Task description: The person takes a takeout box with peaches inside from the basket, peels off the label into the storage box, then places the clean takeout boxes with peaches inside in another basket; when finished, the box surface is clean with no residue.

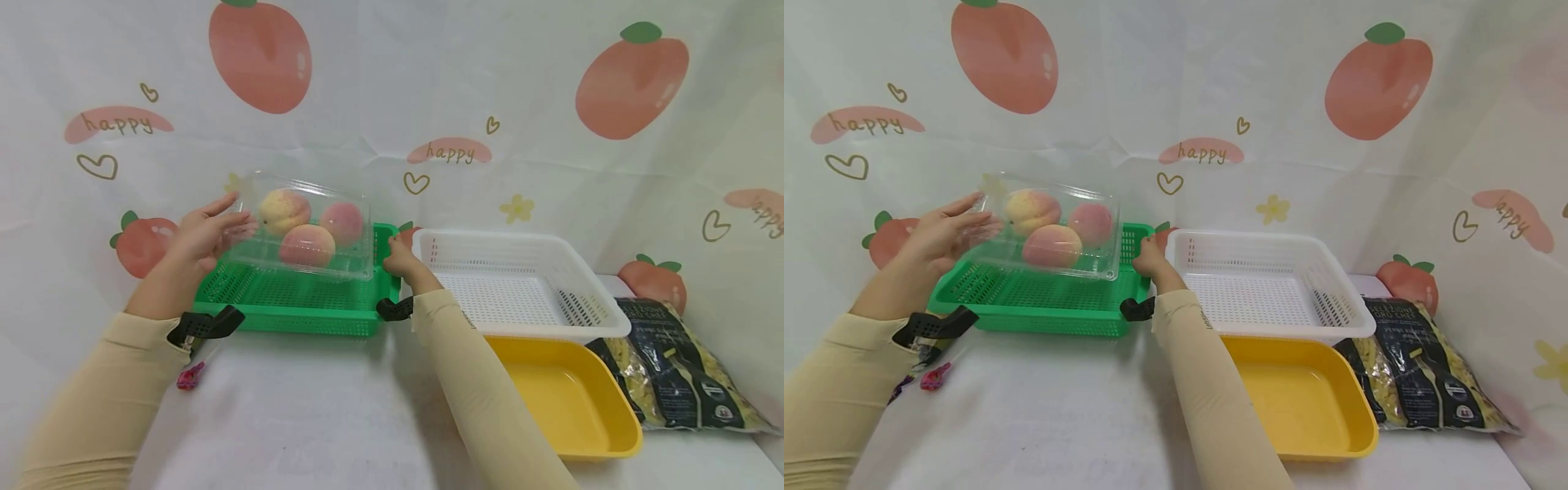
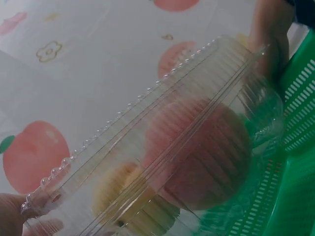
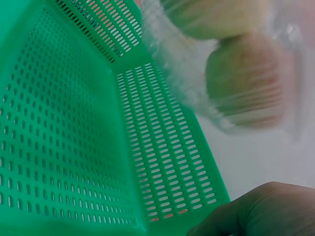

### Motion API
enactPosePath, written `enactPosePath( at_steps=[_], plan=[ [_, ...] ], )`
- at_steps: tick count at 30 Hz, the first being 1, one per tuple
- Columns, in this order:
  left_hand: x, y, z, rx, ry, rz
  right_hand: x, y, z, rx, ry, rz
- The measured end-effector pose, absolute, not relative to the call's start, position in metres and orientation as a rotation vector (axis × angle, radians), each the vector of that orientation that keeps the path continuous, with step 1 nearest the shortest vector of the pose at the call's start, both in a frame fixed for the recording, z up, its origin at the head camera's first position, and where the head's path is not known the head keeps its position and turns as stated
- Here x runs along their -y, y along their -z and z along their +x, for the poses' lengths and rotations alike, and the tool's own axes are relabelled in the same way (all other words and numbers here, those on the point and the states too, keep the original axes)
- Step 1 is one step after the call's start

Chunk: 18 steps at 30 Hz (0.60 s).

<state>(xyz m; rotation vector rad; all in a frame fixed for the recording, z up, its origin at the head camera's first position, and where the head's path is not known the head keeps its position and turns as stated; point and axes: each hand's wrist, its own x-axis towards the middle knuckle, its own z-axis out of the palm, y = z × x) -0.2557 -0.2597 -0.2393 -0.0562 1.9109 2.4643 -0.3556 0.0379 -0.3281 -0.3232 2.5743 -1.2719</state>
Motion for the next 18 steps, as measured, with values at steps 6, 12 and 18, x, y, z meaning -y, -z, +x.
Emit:
enactPosePath(
  at_steps=[6, 12, 18],
  plan=[
    [0.263, 0.248, -0.277, -1.886, -2.426, -0.054, -0.039, 0.328, -0.354, -2.577, 1.259, -0.334],
    [0.262, 0.255, -0.29, -1.919, -2.378, -0.087, -0.039, 0.329, -0.354, -2.564, 1.274, -0.324],
    [0.261, 0.261, -0.298, -1.916, -2.326, -0.089, -0.038, 0.326, -0.354, -2.558, 1.264, -0.333]
  ],
)
